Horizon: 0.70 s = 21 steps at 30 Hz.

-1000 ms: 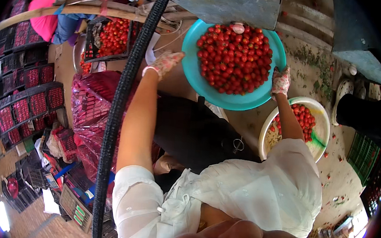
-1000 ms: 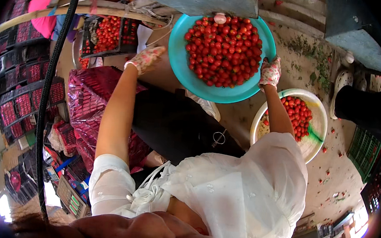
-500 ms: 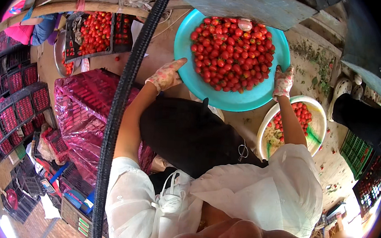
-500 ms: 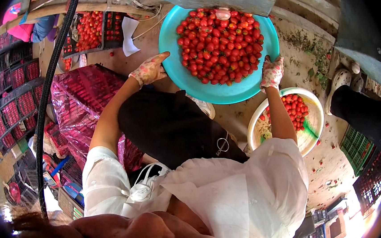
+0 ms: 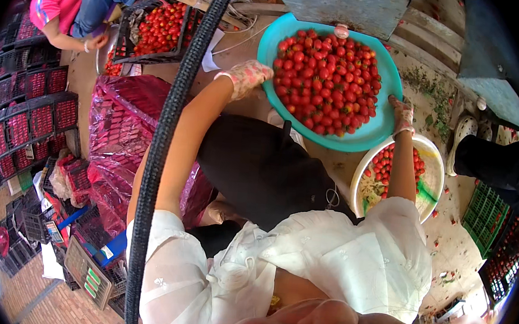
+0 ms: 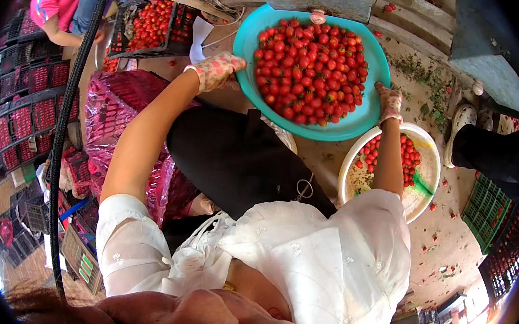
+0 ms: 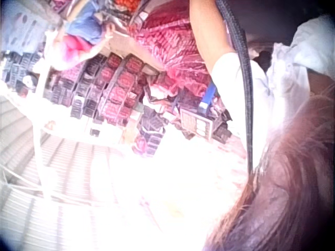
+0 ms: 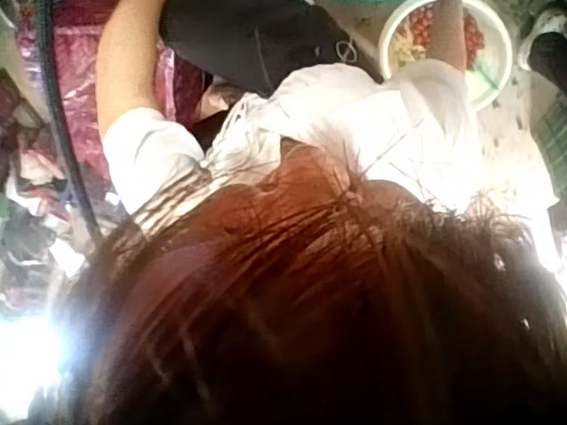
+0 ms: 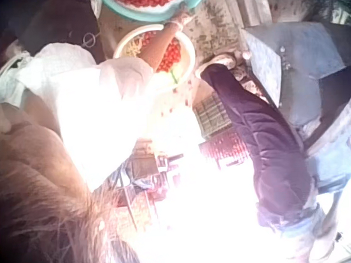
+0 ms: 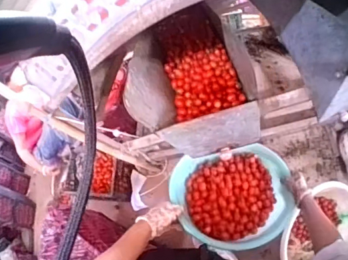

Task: The person ties a plastic bag full of small red tomatoes inside a crate, places a new liner in an empty crate, and then pours more tomatoes from a blue bowl into the new crate before sorting them by hand.

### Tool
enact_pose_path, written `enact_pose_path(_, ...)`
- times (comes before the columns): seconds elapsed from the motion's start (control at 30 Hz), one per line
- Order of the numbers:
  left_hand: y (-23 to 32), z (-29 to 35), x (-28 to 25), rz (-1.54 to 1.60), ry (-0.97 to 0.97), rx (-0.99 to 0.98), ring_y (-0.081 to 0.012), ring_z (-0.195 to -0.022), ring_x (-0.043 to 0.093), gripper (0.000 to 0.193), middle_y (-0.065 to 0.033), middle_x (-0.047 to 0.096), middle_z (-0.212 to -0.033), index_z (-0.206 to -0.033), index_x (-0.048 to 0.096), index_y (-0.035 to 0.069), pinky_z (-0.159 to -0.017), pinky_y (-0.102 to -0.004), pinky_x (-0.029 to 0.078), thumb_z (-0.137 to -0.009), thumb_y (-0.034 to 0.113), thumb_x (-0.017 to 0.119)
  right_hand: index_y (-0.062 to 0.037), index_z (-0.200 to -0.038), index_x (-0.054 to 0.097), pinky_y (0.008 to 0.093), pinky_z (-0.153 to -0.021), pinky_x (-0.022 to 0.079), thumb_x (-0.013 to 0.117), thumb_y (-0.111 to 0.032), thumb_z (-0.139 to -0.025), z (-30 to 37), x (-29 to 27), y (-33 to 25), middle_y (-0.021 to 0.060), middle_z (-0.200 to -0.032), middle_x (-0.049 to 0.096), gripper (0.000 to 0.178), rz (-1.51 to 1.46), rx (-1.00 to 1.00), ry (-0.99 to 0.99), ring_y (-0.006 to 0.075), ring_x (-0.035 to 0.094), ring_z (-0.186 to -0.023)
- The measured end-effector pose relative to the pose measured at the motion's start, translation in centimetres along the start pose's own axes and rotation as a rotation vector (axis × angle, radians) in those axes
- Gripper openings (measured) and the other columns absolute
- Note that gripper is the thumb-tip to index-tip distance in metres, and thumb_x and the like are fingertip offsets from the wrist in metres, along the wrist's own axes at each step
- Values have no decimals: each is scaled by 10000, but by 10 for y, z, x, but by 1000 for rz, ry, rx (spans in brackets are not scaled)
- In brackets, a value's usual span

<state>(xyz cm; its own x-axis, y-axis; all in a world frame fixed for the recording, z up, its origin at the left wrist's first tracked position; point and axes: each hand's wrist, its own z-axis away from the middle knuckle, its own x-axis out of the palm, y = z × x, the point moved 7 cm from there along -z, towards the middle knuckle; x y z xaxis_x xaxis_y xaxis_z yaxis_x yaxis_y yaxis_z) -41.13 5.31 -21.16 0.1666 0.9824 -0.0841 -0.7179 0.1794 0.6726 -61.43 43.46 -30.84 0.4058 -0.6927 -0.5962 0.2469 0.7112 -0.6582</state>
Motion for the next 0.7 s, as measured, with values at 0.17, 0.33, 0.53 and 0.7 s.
enact_pose_path(0.17,27,32,38,-513,-26,265,-137,-629,496,154,-16,517,-750,-798,526,63,-618,-290,466,-795,216,517,51,-811,608,293,-583,456,654,-295,-726,9,-32,42,78,-726,621,358,-215,-36,-114,182,575,-623)
enact_pose_path(0.33,59,69,93,-1018,-131,163,-244,-717,551,130,-100,526,-733,-837,519,45,-638,-348,443,-709,56,538,-4,-813,631,255,-547,415,531,-174,-801,68,-91,16,31,-725,577,197,-305,168,-102,124,527,-602)
enact_pose_path(0.53,69,101,148,-787,-1,186,-223,-736,572,205,-131,530,-771,-768,523,6,-675,-329,439,-847,171,432,-10,-827,595,225,-497,397,478,-130,-818,105,-169,30,-11,-686,540,168,-565,5,-61,69,468,-535)
enact_pose_path(0.7,86,168,175,-244,238,-143,-239,-742,595,498,-168,529,-950,-979,519,-46,-731,-330,433,-798,416,486,65,-947,552,164,-546,376,504,-56,-781,146,-238,31,-14,-708,501,211,-705,-180,-58,38,445,-582)
